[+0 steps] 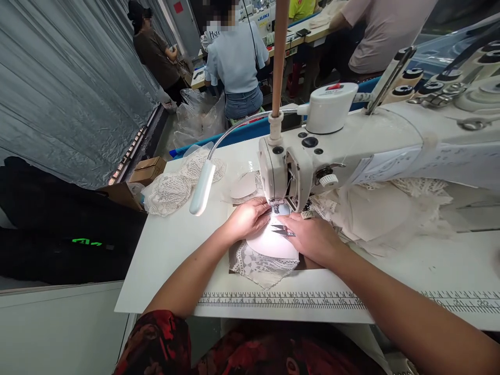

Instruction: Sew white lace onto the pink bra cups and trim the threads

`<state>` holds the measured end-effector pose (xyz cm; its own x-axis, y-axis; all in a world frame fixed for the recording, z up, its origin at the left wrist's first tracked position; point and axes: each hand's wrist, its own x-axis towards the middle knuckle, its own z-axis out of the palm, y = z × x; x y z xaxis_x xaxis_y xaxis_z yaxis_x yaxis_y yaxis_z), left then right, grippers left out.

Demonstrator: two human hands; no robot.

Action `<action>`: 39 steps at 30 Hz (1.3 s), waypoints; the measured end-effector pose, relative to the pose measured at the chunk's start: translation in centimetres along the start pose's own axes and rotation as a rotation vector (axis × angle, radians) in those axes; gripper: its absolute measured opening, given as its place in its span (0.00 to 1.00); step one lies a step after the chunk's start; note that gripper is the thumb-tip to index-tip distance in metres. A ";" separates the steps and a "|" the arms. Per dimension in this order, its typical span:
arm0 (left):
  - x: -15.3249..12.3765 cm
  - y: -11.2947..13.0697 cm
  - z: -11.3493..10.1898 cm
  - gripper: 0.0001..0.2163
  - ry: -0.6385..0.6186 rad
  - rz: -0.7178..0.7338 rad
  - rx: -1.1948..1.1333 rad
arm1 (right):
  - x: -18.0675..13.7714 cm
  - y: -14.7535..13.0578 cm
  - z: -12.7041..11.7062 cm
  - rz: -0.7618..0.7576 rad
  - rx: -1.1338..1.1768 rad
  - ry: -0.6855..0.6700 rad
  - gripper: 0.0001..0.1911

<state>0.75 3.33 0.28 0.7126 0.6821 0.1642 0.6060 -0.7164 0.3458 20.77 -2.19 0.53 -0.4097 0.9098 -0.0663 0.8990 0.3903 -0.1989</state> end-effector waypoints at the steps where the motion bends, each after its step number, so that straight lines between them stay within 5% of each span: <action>1: -0.1 0.2 -0.4 0.15 0.009 -0.004 -0.008 | 0.0 0.0 0.1 0.004 -0.002 0.001 0.21; 6: -1.8 2.1 -2.2 0.11 0.136 -0.020 -0.028 | 0.0 0.1 0.2 0.014 0.002 0.005 0.19; 20: -2.6 2.0 0.6 0.18 -0.012 0.104 0.161 | 0.1 0.1 -0.1 0.034 0.028 -0.010 0.21; 39: -1.3 1.1 -1.7 0.15 -0.141 0.181 0.272 | -0.4 0.5 -0.1 -0.043 0.066 0.012 0.18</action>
<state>-0.12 1.89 2.04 0.8472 0.5273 0.0648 0.5241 -0.8495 0.0609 21.42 -2.29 0.59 -0.4456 0.8941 -0.0447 0.8681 0.4194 -0.2657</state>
